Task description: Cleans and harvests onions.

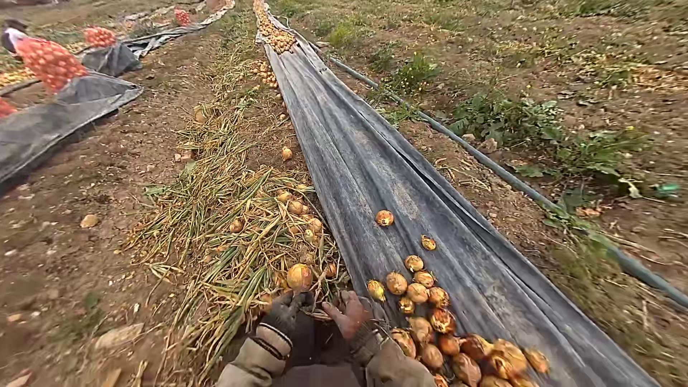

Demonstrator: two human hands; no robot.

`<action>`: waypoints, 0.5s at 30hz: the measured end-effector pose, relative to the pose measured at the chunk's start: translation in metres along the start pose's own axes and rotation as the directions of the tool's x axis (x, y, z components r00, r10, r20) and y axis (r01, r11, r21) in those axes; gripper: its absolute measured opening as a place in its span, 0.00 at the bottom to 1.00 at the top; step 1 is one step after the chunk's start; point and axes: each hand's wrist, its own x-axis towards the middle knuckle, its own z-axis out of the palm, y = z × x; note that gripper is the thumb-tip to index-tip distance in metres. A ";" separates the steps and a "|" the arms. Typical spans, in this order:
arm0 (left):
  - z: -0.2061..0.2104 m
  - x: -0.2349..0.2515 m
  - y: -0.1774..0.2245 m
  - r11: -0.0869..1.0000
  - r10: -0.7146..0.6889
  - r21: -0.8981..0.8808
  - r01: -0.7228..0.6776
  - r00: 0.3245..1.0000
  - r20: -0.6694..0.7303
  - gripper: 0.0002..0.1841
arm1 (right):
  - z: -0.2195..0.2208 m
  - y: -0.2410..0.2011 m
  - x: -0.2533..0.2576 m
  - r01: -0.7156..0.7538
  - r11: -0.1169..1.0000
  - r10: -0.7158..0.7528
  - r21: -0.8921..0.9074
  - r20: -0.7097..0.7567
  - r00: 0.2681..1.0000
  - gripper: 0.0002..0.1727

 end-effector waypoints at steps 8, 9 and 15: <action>-0.040 -0.062 0.020 0.984 0.155 0.026 -0.179 0.908 0.389 0.08 | -0.016 -0.011 -0.049 0.167 0.923 -0.220 0.348 0.119 0.968 0.33; -0.045 -0.063 0.020 0.972 0.186 0.044 -0.229 0.878 0.441 0.14 | -0.016 -0.017 -0.056 0.210 0.887 -0.258 0.412 0.063 0.964 0.29; -0.055 -0.053 0.021 0.807 0.430 0.264 -0.529 0.832 0.352 0.30 | -0.006 -0.023 -0.058 0.250 0.897 -0.254 0.364 -0.037 0.966 0.28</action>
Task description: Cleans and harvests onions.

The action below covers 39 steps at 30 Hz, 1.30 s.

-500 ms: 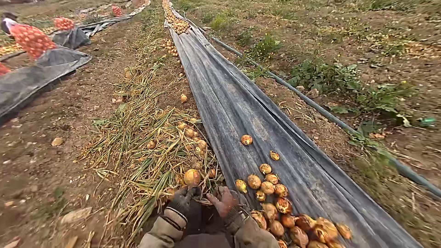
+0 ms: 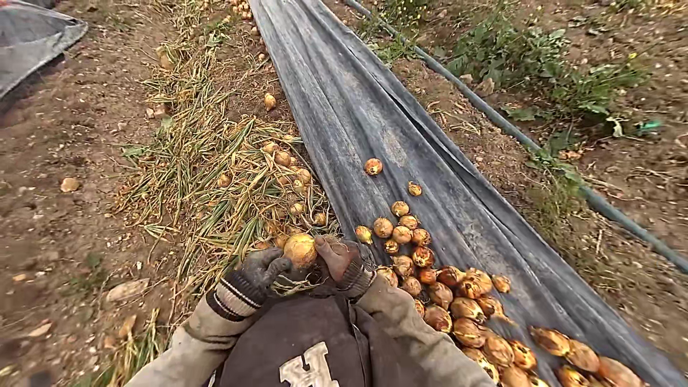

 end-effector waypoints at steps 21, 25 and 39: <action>0.058 0.150 -0.027 0.767 -0.555 0.629 0.127 0.622 0.552 0.22 | -0.002 0.103 0.070 -0.505 0.729 0.580 0.462 -0.024 0.814 0.39; 0.086 0.208 -0.112 0.604 -0.743 0.544 0.582 0.658 0.122 0.25 | -0.070 0.093 0.043 -0.271 0.752 0.547 0.600 -0.339 0.766 0.40; 0.137 0.238 -0.210 0.457 -0.883 -0.339 0.822 0.374 -0.282 0.28 | -0.081 0.115 -0.001 -0.582 0.774 0.632 0.249 -0.252 0.733 0.41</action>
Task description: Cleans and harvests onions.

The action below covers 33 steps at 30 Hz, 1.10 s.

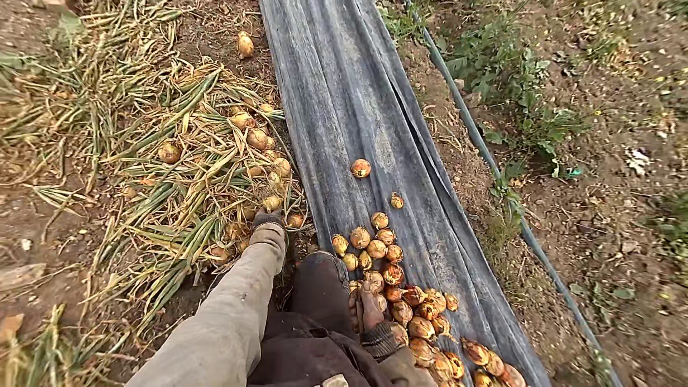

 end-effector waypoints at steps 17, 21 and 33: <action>-0.238 -0.213 -0.031 0.467 0.831 -0.153 -0.871 0.373 0.412 0.20 | 0.106 -0.072 -0.066 0.658 0.729 -0.680 0.189 0.305 0.667 0.28; -0.255 -0.215 -0.036 0.320 0.890 -0.016 -0.947 0.295 0.349 0.15 | 0.115 -0.064 -0.072 0.713 0.678 -0.731 0.179 0.267 0.629 0.27; -0.277 -0.192 -0.057 0.678 0.528 0.525 -0.513 0.838 0.138 0.20 | 0.142 -0.062 -0.067 0.721 0.567 -0.678 -0.399 0.272 0.683 0.43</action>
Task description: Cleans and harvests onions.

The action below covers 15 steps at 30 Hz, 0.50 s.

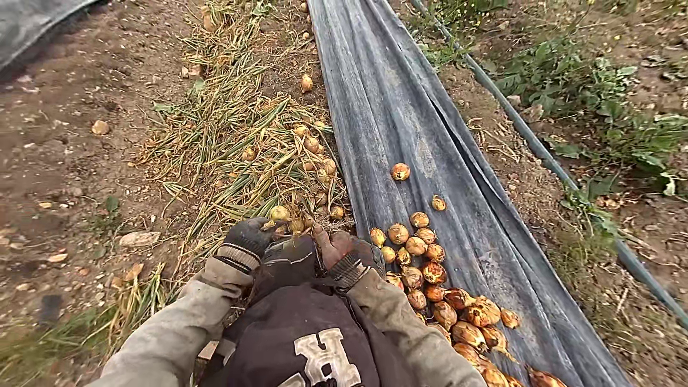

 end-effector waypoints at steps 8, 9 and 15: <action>0.001 0.011 0.053 0.969 0.224 0.005 -0.249 0.880 0.418 0.20 | 0.028 0.042 0.018 -0.329 0.941 0.276 0.075 0.388 0.879 0.39; 0.008 0.011 0.066 0.943 0.222 0.099 -0.317 0.823 0.522 0.23 | 0.028 0.047 0.014 -0.376 0.909 0.310 0.178 0.313 0.898 0.39; 0.053 0.044 0.128 0.855 0.218 0.261 -0.448 0.768 0.602 0.20 | -0.022 0.072 0.001 -0.513 0.690 0.530 0.510 0.127 0.839 0.40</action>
